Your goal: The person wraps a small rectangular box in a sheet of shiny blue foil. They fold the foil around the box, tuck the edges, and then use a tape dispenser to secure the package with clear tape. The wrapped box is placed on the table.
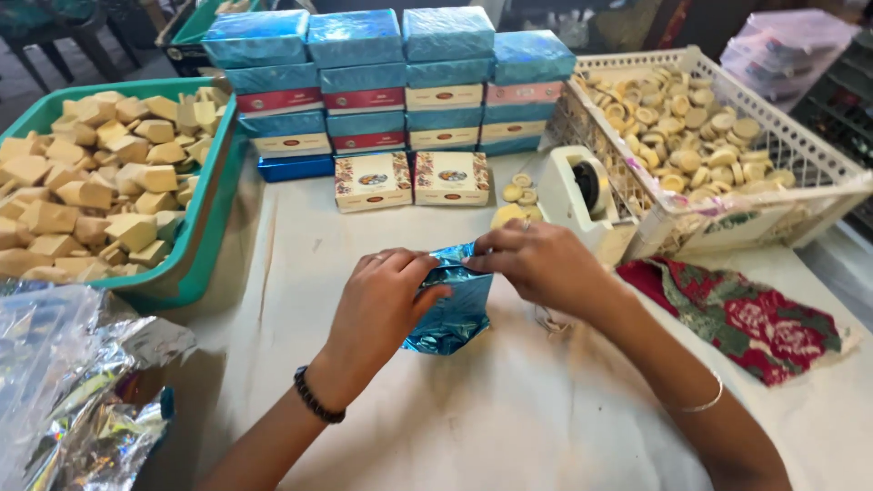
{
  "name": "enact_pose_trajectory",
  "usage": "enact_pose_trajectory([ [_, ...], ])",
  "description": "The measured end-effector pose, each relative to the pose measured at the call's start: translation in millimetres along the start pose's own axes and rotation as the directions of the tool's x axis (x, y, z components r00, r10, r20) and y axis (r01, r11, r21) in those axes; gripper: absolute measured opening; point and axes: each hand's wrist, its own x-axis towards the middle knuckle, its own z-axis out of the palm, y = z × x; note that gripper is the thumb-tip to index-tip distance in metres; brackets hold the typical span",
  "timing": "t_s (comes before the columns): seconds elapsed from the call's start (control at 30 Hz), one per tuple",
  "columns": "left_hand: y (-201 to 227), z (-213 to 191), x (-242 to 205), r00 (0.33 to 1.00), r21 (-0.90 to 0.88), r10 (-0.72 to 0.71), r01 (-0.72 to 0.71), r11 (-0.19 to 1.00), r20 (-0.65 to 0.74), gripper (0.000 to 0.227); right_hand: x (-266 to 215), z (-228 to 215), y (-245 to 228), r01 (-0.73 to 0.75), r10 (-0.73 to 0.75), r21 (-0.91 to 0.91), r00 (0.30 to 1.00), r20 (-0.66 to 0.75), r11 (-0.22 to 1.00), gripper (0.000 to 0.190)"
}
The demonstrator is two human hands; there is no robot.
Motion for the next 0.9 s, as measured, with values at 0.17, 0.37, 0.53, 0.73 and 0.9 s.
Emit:
enact_pose_trajectory([
  [0.17,-5,3,-17,0.993,0.062,0.116,-0.116,0.991,0.004,0.031,-13,-14,43,-0.495,0.494,0.251,0.866,0.073,0.832,0.018],
  [0.37,-5,13,-18,0.996,0.084,0.093,-0.093,0.992,0.006,0.025,-50,-48,94,-0.895,0.902,-0.122,0.416,0.115,0.429,0.022],
  [0.53,-4,15,-21,0.997,0.138,0.080,-0.078,0.987,-0.009,0.026,-76,-28,140,-0.949,0.951,-0.184,0.213,0.224,0.256,0.024],
  [0.73,-4,14,-19,0.997,0.236,0.076,-0.082,0.968,0.033,0.024,-86,-6,165,-0.951,0.920,-0.177,0.181,0.347,0.254,0.026],
  [0.9,-1,11,-19,0.998,0.235,0.058,-0.056,0.970,0.002,0.025,-97,-2,178,-0.967,0.924,-0.120,0.172,0.343,0.224,0.023],
])
